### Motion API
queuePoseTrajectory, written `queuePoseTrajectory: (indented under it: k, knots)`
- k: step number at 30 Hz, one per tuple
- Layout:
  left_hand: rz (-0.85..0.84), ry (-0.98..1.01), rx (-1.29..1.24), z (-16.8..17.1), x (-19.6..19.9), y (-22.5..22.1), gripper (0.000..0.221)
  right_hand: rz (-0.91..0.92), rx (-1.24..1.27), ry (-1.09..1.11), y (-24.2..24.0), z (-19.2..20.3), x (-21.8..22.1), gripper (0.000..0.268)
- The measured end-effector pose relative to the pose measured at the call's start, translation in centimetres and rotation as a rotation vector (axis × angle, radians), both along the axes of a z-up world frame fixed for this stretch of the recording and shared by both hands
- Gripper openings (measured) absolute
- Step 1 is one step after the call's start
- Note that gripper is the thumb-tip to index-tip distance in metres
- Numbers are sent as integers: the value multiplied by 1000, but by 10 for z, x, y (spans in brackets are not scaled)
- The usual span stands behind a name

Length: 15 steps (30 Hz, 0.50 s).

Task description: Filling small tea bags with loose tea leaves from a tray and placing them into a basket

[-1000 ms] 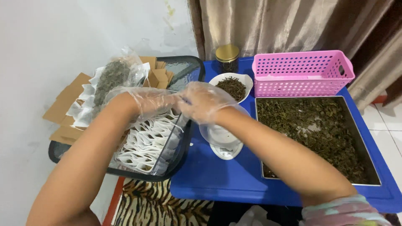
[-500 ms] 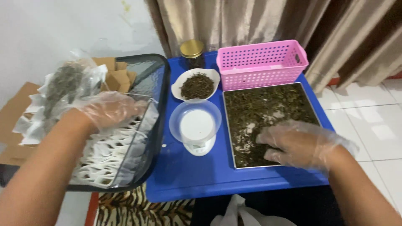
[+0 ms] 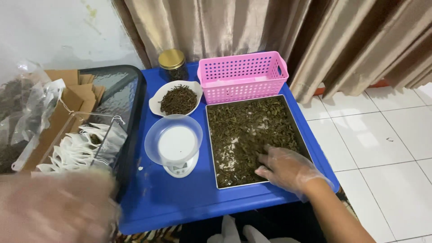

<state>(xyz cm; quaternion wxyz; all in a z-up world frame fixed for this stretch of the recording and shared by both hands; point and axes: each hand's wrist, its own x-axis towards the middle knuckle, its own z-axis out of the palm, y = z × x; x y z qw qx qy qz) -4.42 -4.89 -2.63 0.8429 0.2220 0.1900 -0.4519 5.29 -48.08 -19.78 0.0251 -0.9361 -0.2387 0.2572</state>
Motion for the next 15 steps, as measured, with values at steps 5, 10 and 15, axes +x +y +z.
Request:
queuePoseTrajectory:
  k: [5,10,15]
  knots:
    - [-611,-2415,1351,-108,-39,-101,32,-61,220,5,9,19,15,61]
    - [-414,-2160,1534,-155,-5,-160,21,-218,23,-59,-12,20,18,68]
    - [-696,-2195,1780,-220,18,-189,27,-361,-203,234,13,37,15,100]
